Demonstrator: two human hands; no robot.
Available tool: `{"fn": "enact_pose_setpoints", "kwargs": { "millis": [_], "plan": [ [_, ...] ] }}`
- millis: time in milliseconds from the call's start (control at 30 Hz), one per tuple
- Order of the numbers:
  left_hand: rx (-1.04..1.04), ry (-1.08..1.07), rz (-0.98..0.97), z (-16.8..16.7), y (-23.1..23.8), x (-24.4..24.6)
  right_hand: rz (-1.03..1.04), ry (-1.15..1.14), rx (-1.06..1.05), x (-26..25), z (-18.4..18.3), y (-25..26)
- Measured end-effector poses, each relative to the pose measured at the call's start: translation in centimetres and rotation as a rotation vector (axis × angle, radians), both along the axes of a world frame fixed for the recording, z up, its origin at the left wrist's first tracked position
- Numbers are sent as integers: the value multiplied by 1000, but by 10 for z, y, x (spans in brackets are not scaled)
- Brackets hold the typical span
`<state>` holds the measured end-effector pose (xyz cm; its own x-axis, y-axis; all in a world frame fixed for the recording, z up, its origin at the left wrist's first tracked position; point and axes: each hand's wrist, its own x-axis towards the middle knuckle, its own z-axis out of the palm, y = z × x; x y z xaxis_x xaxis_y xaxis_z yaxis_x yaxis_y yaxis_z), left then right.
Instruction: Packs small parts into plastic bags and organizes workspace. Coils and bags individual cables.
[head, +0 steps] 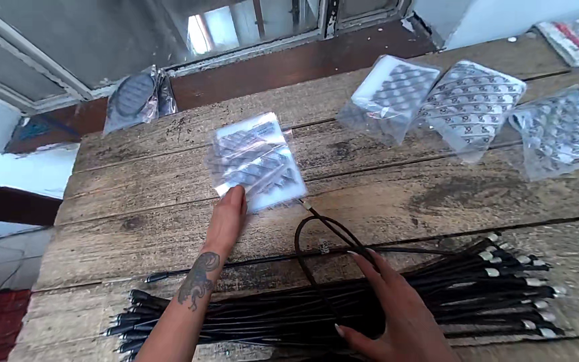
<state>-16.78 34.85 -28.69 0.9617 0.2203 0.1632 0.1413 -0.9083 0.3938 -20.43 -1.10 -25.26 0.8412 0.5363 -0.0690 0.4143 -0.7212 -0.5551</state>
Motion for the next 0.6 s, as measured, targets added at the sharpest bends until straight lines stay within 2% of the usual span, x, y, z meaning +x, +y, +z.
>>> {"fn": "enact_pose_setpoints", "kwargs": {
  "millis": [133, 200, 267, 333, 367, 500, 600],
  "plan": [
    [175, -95, -60, -20, 3, -54, 149, 57, -63, -15, 26, 0],
    [257, -110, -88, -24, -20, -88, 252, 78, -74, -27, 33, 5],
    [279, -192, -114, -19, -60, -117, 292, 18, -58, -34, 22, 13],
    [254, -263, -122, -13, -99, -139, 208, -118, -15, -32, -4, 21],
    [234, -273, -131, -13, -113, -147, 144, -90, -7, -29, -12, 22],
    [97, -247, -178, -16, -157, -163, -31, 92, 54, -55, -14, 10],
    [8, -293, -261, -5, -183, -173, -90, -46, 135, -78, -18, 16]
  ]
}}
